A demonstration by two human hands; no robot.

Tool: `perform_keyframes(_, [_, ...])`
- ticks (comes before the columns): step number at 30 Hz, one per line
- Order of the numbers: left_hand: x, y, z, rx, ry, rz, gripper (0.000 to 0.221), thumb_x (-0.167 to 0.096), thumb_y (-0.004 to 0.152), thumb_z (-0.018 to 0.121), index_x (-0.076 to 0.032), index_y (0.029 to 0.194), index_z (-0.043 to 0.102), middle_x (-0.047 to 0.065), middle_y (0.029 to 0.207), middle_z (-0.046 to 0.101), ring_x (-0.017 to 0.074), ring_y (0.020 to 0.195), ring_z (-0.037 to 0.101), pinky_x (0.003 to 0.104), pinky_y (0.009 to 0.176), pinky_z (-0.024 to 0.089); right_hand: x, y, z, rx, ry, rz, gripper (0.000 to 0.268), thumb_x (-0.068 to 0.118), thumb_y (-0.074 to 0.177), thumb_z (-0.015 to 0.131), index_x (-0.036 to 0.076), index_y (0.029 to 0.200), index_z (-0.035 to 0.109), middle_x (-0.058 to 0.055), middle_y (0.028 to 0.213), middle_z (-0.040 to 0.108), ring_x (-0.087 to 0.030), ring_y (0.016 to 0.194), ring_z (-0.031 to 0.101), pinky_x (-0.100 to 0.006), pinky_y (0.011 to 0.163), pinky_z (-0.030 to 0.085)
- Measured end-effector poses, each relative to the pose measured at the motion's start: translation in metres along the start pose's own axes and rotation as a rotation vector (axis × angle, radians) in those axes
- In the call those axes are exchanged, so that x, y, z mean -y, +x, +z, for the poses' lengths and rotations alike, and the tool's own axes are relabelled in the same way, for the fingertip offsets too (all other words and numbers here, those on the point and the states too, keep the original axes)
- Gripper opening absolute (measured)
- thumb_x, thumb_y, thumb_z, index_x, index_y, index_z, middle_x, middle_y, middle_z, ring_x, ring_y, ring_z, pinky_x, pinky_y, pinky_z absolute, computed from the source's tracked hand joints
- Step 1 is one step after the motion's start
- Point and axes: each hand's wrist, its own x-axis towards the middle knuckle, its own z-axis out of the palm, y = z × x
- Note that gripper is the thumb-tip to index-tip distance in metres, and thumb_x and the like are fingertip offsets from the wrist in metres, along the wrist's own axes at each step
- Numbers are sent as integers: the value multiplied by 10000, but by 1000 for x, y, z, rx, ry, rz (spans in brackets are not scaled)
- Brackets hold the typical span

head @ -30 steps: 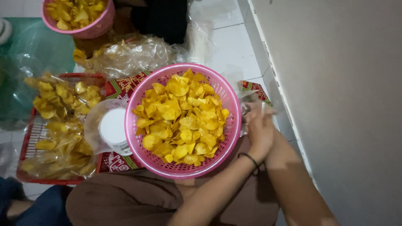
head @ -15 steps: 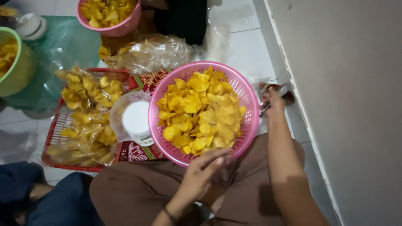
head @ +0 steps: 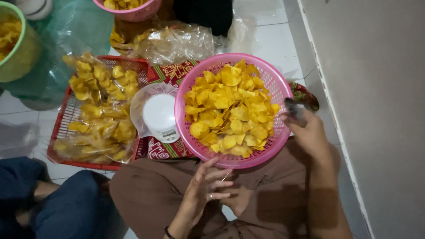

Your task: A person is sitting on the floor bagging fried chips into small plastic bags using tongs and a scale.

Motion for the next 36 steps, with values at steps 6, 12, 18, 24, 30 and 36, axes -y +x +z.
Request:
perform_keyframes(6, [-18, -10, 0, -236, 43, -87, 670, -338, 965, 575, -61, 1568, 482, 206, 1382, 710, 299, 997, 757, 402, 809, 633, 42, -7, 39, 149, -624, -70, 323, 264, 870, 778, 84, 1138, 792, -62, 1072, 745, -297, 889, 716, -414, 807, 546])
perform_keyframes(12, [-4, -2, -27, -94, -80, 21, 605, -214, 1023, 550, 54, 1563, 501, 218, 1298, 696, 307, 917, 776, 317, 699, 644, 37, 14, 70, 385, -760, -6, 571, 589, 860, 797, 105, 1163, 791, -76, 1090, 718, -250, 979, 686, -384, 839, 534])
perform_keyframes(18, [-18, -1, -36, -57, -79, 144, 475, -151, 1015, 565, 3, 1452, 463, 347, 1380, 683, 389, 1055, 776, 438, 843, 673, 15, 14, 31, 415, 72, 57, 288, -102, 880, 664, -86, 1159, 735, -162, 927, 792, -238, 680, 722, -352, 627, 617])
perform_keyframes(24, [-35, 2, -30, -264, 94, 89, 426, -149, 1029, 594, 96, 1364, 689, 254, 1193, 808, 272, 907, 785, 321, 770, 638, 8, 0, 5, 225, 225, 130, 221, -19, 935, 741, -74, 1137, 671, -141, 994, 708, -232, 847, 695, -323, 794, 566])
perform_keyframes(30, [-30, 8, -32, -303, 88, 145, 350, -138, 1028, 626, 105, 1261, 721, 246, 1103, 827, 260, 850, 786, 333, 772, 635, -7, -13, -9, 137, 267, 185, 157, 22, 925, 767, -4, 1065, 703, -73, 811, 654, -142, 605, 538, -264, 543, 424])
perform_keyframes(36, [-22, 9, -35, -310, 70, 213, 258, -101, 1033, 650, 86, 1174, 757, 191, 1009, 804, 231, 850, 757, 330, 768, 629, -15, -20, -19, 183, 396, 93, 80, 78, 953, 747, 55, 1018, 706, -60, 871, 715, -129, 671, 601, -239, 627, 477])
